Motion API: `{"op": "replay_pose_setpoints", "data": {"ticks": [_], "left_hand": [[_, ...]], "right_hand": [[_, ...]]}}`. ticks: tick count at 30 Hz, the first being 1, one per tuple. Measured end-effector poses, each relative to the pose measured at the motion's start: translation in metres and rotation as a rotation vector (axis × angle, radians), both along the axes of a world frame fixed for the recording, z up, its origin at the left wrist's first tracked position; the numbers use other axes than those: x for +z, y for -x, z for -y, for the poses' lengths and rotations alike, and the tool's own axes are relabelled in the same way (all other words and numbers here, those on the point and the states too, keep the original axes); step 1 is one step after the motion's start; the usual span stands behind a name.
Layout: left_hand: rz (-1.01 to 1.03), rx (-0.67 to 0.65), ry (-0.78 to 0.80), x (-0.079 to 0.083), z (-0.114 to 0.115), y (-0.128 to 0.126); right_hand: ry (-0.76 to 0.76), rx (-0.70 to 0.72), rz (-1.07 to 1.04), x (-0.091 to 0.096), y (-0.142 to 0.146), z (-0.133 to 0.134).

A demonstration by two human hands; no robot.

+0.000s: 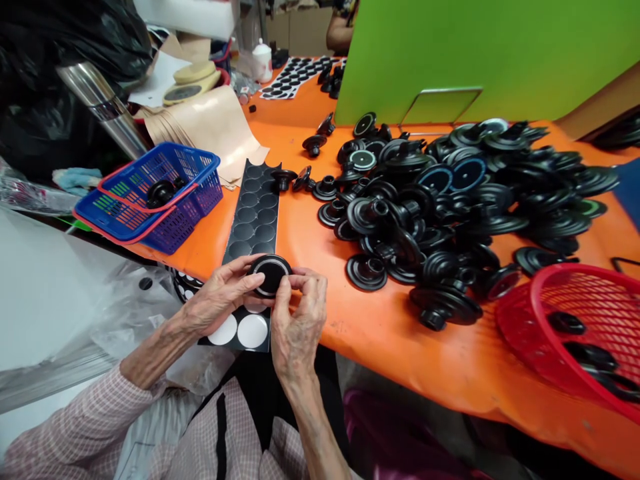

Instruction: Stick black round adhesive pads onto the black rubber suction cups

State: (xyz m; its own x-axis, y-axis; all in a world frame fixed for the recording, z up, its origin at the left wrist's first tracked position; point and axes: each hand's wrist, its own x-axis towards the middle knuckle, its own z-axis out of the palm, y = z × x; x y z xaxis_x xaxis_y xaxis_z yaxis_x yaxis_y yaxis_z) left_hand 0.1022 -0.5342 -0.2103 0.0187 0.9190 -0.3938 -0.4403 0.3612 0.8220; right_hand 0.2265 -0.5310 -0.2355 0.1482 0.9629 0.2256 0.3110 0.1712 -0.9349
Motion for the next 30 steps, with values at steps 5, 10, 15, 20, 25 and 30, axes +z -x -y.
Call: {"op": "replay_pose_setpoints", "data": {"ticks": [5,10,15,20,25,30], "left_hand": [[-0.005,0.044,-0.007,-0.002,0.001,0.001],[-0.005,0.076,-0.031,-0.001,0.008,0.004],[-0.092,0.048,-0.136,0.023,-0.006,0.033],[-0.578,0.262,-0.308,0.099,-0.029,0.096],[-0.995,0.3,-0.301,0.089,-0.009,0.111],[-0.594,0.103,0.055,0.0,0.017,0.067]], "right_hand": [[-0.102,-0.018,0.122,-0.005,0.007,0.0],[0.19,0.048,-0.164,0.0,-0.002,-0.001],[0.398,0.477,-0.307,0.029,0.009,-0.035],[0.221,0.663,-0.607,0.087,0.082,-0.083],[0.005,0.529,-0.313,0.074,0.075,-0.095],[0.031,0.366,0.184,-0.006,0.009,-0.038]]}}
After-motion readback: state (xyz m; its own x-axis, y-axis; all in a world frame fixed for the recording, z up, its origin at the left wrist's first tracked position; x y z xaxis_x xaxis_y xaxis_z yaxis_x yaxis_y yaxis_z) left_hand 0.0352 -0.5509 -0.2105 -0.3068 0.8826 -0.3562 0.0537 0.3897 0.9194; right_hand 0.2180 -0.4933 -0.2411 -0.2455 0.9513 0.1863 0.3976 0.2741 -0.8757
